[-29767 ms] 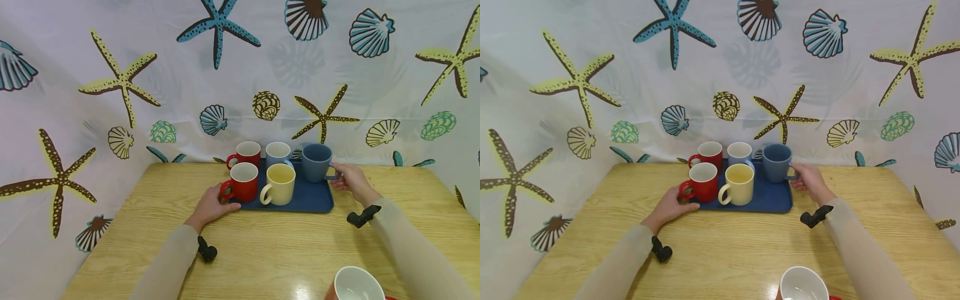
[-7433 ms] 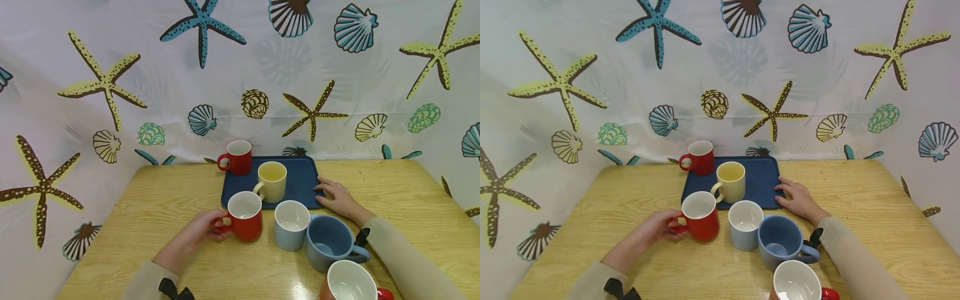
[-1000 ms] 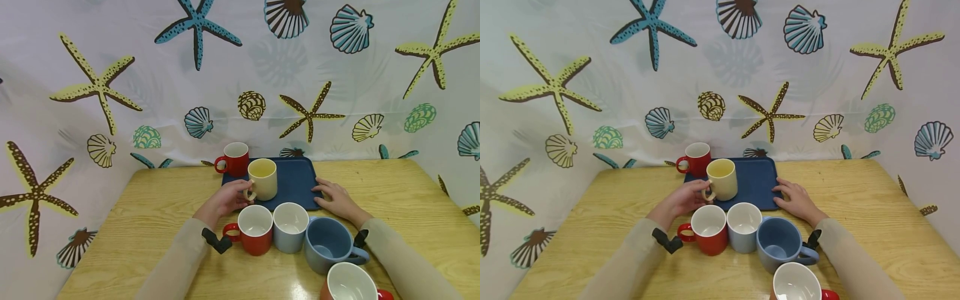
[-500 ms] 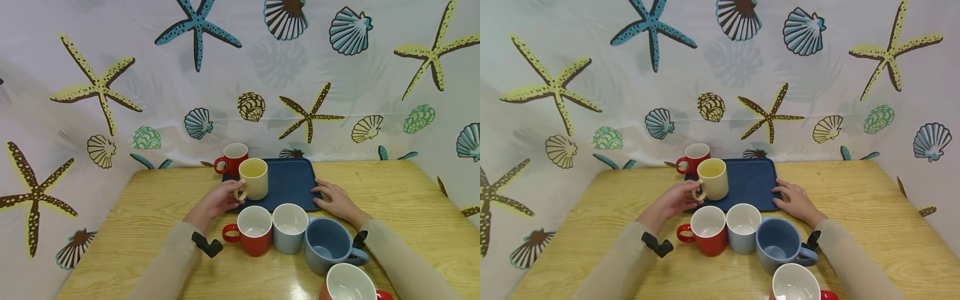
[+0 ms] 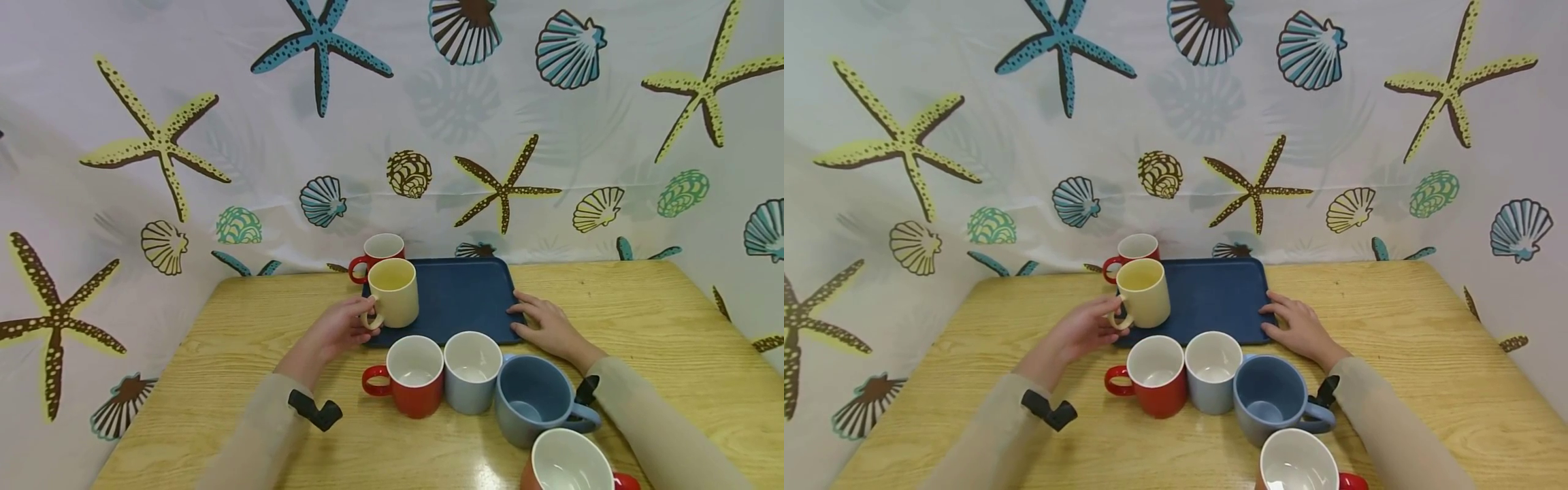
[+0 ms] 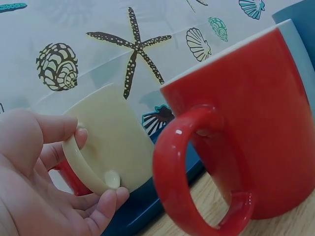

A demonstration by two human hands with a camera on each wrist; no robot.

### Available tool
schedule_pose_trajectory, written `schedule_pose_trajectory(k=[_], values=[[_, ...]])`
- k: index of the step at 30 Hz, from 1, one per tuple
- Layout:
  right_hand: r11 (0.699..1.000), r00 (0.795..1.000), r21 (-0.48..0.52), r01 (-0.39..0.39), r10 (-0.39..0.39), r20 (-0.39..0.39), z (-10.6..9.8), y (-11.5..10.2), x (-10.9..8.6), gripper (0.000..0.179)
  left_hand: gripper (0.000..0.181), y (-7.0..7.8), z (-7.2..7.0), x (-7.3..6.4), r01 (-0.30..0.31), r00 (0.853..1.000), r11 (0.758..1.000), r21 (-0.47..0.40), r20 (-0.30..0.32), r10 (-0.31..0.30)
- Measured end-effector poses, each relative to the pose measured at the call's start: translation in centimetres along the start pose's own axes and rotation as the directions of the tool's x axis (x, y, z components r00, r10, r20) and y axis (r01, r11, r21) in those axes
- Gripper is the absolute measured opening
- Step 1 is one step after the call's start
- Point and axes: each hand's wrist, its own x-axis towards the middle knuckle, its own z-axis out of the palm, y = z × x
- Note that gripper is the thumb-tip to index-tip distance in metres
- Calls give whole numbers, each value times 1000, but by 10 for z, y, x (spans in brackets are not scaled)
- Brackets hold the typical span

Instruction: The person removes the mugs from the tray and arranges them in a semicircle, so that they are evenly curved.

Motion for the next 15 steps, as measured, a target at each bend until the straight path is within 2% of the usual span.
schedule_pose_trajectory(k=[6, 15], values=[[1000, 1000, -5, -1, 1, 1, 1, 1, 0, 34, 31, -3, -10, -11, -13, 1000, 1000, 12, -5, 13], [1000, 1000, -6, 1, -1, 3, 0, -2, 0, 34, 27, -7, -27, -32, -54, 998, 999, 1, 28, 54]])
